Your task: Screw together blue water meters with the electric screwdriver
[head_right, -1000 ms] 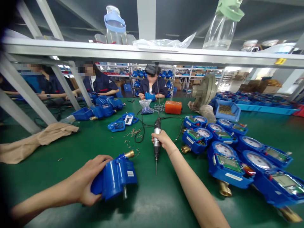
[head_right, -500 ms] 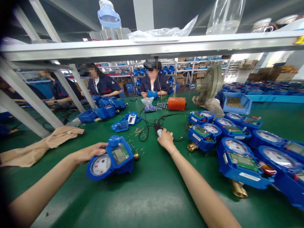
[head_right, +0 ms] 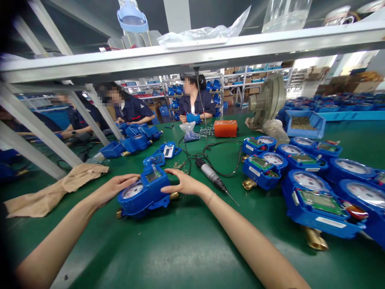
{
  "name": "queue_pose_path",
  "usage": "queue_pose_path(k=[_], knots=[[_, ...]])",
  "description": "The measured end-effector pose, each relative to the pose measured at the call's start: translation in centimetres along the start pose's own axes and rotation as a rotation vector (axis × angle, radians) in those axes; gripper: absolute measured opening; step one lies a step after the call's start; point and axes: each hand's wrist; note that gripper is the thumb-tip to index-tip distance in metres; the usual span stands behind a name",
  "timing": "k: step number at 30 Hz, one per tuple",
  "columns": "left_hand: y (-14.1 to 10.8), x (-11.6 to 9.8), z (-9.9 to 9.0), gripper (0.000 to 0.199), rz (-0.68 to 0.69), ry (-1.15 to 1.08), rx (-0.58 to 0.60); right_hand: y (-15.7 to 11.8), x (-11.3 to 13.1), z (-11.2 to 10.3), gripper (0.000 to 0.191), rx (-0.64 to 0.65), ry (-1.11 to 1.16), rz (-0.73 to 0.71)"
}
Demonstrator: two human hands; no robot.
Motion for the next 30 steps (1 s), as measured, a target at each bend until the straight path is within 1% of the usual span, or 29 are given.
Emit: queue_pose_path(k=[2, 3, 5, 8, 10, 13, 14, 16, 19, 22, 26, 28, 30], knots=[[0.3, 0.0, -0.4, 0.068, 0.008, 0.033, 0.003, 1.1, -0.5, 1.4, 0.096, 0.102, 0.143, -0.022], [0.3, -0.1, -0.6, 0.068, 0.012, 0.051, 0.013, 1.6, -0.9, 1.9, 0.102, 0.133, 0.209, -0.029], [0.1, -0.7, -0.9, 0.066, 0.026, 0.089, 0.039, 2.4, -1.7, 2.6, 0.103, 0.167, 0.322, -0.042], [-0.7, -2.4, -0.9, 0.068, 0.076, 0.126, 0.079, 2.5, -2.5, 3.3, 0.107, 0.137, 0.426, -0.076], [-1.2, -3.9, -0.1, 0.078, 0.152, 0.197, 0.063, 2.0, -2.8, 3.8, 0.112, 0.093, 0.454, -0.105], [-1.6, -5.9, 1.8, 0.097, 0.276, 0.397, -0.026, 0.9, -2.8, 4.7, 0.120, 0.031, 0.425, -0.130], [-1.6, -6.4, 2.4, 0.101, 0.283, 0.454, -0.053, 0.6, -2.8, 4.9, 0.121, 0.009, 0.410, -0.131], [-1.6, -7.2, 3.5, 0.105, 0.253, 0.517, -0.074, 0.2, -2.7, 5.2, 0.122, -0.016, 0.404, -0.133], [-1.4, -7.9, 4.0, 0.102, 0.242, 0.554, -0.061, 0.0, -2.5, 5.5, 0.118, -0.017, 0.455, -0.177], [-1.2, -8.5, 3.4, 0.094, 0.273, 0.646, -0.006, -0.2, -1.9, 5.6, 0.119, -0.018, 0.495, -0.213], [-0.8, -9.7, 2.4, 0.089, 0.295, 0.859, 0.057, -0.5, -1.4, 6.1, 0.121, -0.024, 0.512, -0.207], [-0.6, -10.1, 2.2, 0.086, 0.321, 0.908, 0.064, -0.7, -1.4, 6.2, 0.122, -0.034, 0.492, -0.189], [-0.5, -10.2, 2.2, 0.083, 0.341, 0.910, 0.055, -0.8, -1.6, 6.4, 0.123, -0.047, 0.455, -0.173]])
Point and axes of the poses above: each hand's wrist, its own y-axis towards the middle knuckle, its own z-axis out of the palm, x = y × z, and after that the axes turned 13 degrees about y, right-handed
